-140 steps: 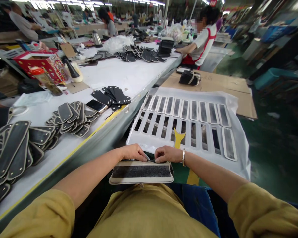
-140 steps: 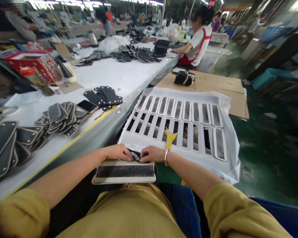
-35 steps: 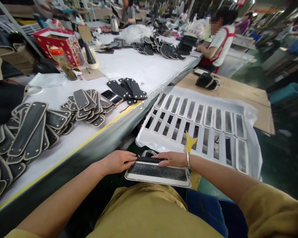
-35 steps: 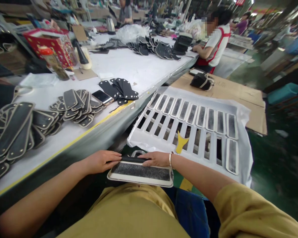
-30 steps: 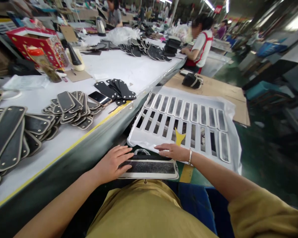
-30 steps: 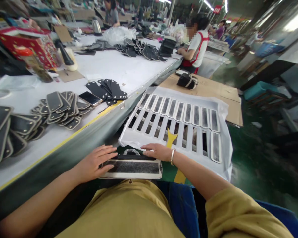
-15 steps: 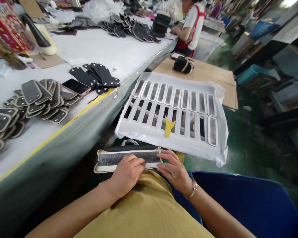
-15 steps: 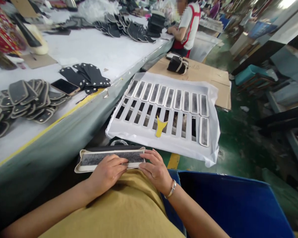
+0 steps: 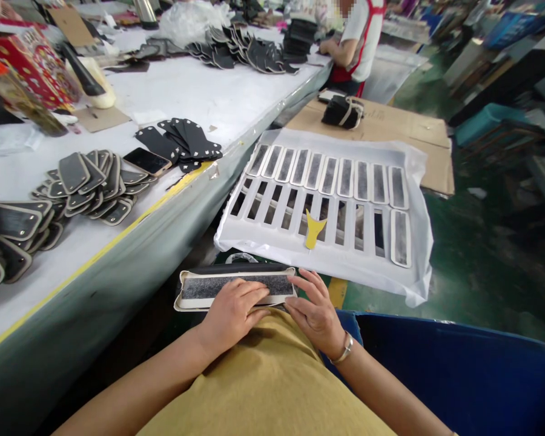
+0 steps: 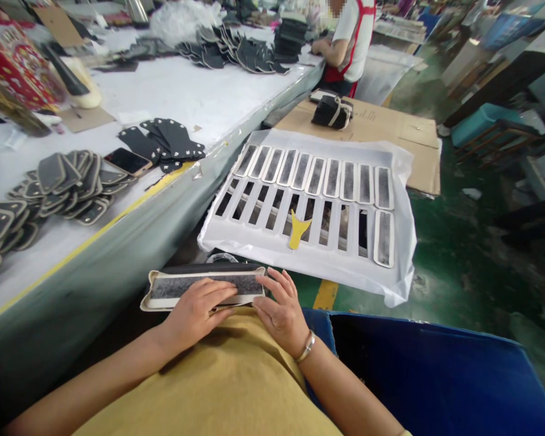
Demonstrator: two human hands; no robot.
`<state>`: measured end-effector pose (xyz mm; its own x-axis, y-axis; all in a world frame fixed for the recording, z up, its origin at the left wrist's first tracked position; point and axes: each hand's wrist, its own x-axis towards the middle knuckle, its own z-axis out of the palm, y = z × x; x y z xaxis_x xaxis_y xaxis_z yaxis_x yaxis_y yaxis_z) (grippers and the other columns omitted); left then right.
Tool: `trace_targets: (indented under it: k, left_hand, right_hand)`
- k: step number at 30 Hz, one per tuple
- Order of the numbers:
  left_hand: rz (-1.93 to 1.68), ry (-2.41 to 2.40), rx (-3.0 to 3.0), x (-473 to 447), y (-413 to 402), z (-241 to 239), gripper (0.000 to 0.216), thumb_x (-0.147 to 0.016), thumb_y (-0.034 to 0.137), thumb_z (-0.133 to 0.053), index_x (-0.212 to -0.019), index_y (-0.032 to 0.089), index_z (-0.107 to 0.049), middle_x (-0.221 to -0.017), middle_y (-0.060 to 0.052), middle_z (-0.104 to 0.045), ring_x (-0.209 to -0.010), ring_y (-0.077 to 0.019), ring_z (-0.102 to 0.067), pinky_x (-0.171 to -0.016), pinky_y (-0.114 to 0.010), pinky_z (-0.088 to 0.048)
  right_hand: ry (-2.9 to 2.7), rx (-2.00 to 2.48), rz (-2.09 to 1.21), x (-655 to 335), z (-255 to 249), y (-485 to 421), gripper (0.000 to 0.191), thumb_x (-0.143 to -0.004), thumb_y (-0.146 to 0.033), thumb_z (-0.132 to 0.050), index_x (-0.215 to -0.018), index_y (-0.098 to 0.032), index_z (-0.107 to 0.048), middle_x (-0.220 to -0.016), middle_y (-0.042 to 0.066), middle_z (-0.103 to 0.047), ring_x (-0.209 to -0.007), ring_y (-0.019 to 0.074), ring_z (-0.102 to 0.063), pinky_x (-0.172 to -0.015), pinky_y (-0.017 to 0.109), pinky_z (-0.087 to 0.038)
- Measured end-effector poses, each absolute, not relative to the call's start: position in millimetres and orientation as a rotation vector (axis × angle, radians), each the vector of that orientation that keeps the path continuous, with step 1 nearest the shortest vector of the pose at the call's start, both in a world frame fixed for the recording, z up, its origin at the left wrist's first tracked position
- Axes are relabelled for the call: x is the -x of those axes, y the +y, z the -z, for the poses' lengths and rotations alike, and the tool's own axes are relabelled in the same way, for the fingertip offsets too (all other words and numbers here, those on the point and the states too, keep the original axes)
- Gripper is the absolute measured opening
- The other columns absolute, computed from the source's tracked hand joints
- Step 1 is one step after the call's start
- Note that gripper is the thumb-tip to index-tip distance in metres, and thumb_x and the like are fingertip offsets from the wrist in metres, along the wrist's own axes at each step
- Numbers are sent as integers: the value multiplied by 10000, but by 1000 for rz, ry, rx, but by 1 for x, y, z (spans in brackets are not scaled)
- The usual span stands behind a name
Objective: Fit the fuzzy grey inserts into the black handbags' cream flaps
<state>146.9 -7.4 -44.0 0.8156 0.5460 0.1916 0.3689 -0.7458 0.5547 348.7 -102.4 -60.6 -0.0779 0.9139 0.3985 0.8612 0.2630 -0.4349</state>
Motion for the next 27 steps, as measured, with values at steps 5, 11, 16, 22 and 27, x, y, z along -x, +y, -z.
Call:
trace_targets:
  k: [5,11,16,22,27]
  left_hand:
    - [-424,795,-2484,-155,-10,41,146,-845,246,-567,-759,210,-681,-1016,-27,-650,-886,-193,-560,-811,-362,-442]
    - [-388,848,-2512,-159,-13,37,131,-839,215,-564,-752,197,-660,-1005,-27,-634,-892,-198,-547,-802,-364,-429]
    - [-316,887,-2546,-162,-16,31,122,-831,191,-553,-735,191,-629,-1003,-21,-616,-891,-200,-535,-770,-362,-421]
    - [-272,943,-2511,-170,-16,27,89,-802,171,-579,-718,194,-599,-978,-6,-598,-878,-191,-545,-766,-348,-427]
    - [-382,871,-2347,-149,-5,26,239,-736,168,-657,-958,195,-571,-1064,-43,-549,-918,-183,-564,-824,-321,-461]
  right_hand:
    - [-1904,1640,-47,-344,63,-106,91,-804,-200,-584,-797,-248,-662,-1230,53,-543,-1269,270,-364,-1058,535,-295]
    - [-1732,1693,-110,-334,63,-105,82,-794,-207,-586,-779,-219,-666,-1282,86,-482,-1285,300,-337,-1045,530,-315]
    - [-1534,1772,-231,-318,66,-102,98,-783,-153,-539,-703,-179,-590,-1397,110,-356,-1339,315,-245,-1058,508,-296]
    - [-1390,1797,-414,-312,72,-99,91,-789,-134,-486,-851,-188,-527,-1327,153,-425,-1344,247,-267,-1002,419,-383]
    - [-1631,1866,-103,-314,61,-106,281,-820,-185,-528,-1099,-195,-563,-1429,139,-310,-1352,295,-229,-1050,517,-301]
